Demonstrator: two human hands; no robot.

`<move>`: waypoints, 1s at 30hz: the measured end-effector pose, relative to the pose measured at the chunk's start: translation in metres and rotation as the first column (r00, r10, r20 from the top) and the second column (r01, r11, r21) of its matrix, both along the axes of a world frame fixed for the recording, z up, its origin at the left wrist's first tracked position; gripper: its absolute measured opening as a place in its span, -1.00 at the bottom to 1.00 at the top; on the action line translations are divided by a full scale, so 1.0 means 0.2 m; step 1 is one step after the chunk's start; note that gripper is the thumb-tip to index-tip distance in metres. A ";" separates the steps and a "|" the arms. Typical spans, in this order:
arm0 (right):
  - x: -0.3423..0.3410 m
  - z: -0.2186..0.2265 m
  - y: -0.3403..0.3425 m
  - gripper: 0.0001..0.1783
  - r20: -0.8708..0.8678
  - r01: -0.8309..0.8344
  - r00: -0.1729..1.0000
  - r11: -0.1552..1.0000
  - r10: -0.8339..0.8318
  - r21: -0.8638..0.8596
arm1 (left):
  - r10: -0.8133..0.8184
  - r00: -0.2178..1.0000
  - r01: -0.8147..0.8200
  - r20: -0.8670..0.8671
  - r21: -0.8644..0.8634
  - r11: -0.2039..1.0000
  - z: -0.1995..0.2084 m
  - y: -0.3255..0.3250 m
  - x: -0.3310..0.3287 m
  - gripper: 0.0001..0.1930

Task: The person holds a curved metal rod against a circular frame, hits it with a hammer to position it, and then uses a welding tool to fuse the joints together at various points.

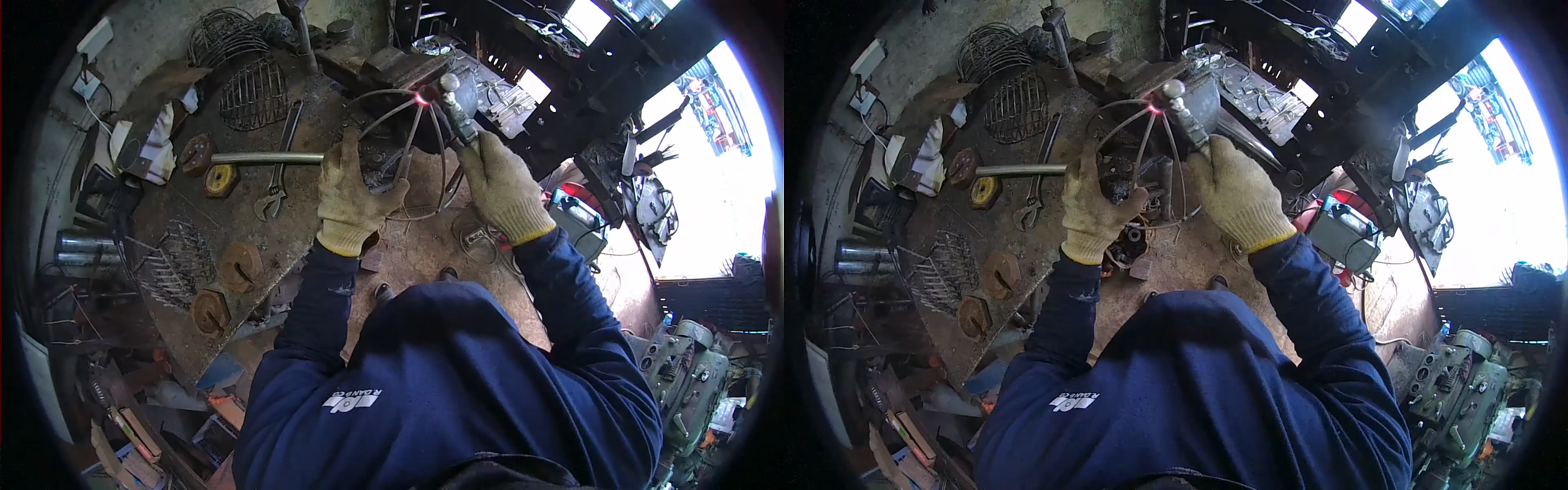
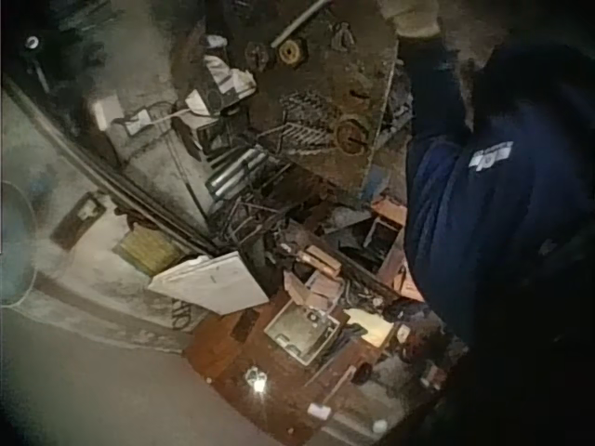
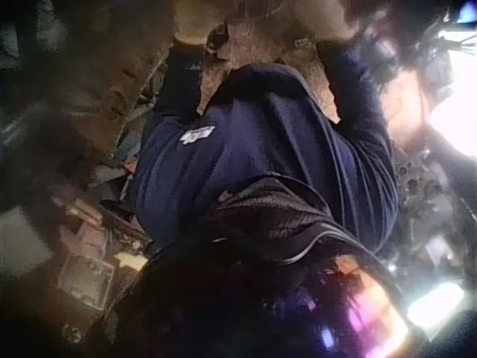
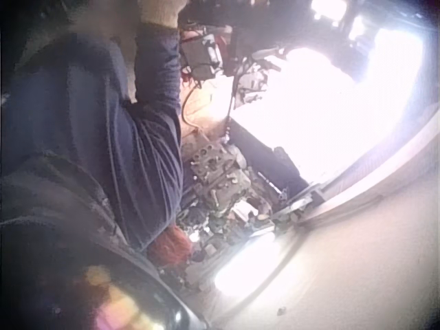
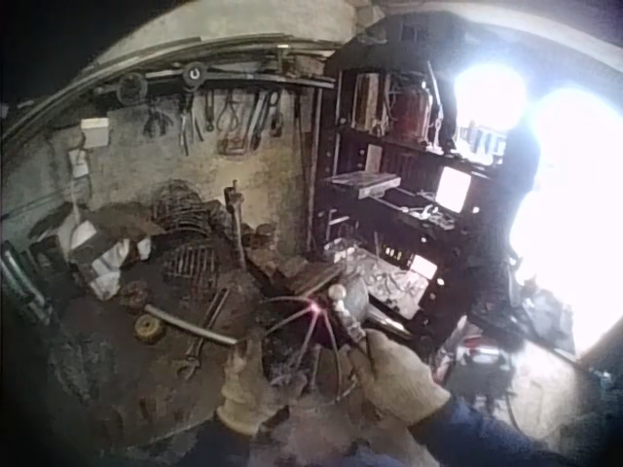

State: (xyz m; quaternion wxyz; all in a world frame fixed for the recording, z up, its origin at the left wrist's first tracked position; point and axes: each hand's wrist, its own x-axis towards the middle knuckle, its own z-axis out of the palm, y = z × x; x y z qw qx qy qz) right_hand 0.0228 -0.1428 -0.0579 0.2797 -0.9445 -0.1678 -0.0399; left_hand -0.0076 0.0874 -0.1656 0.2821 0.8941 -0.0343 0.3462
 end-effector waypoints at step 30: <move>-0.03 0.03 0.01 -0.63 0.135 -0.019 0.991 0.983 -0.006 0.182 | -0.025 1.000 0.025 -0.011 0.007 1.000 -0.02 0.03 0.01 0.17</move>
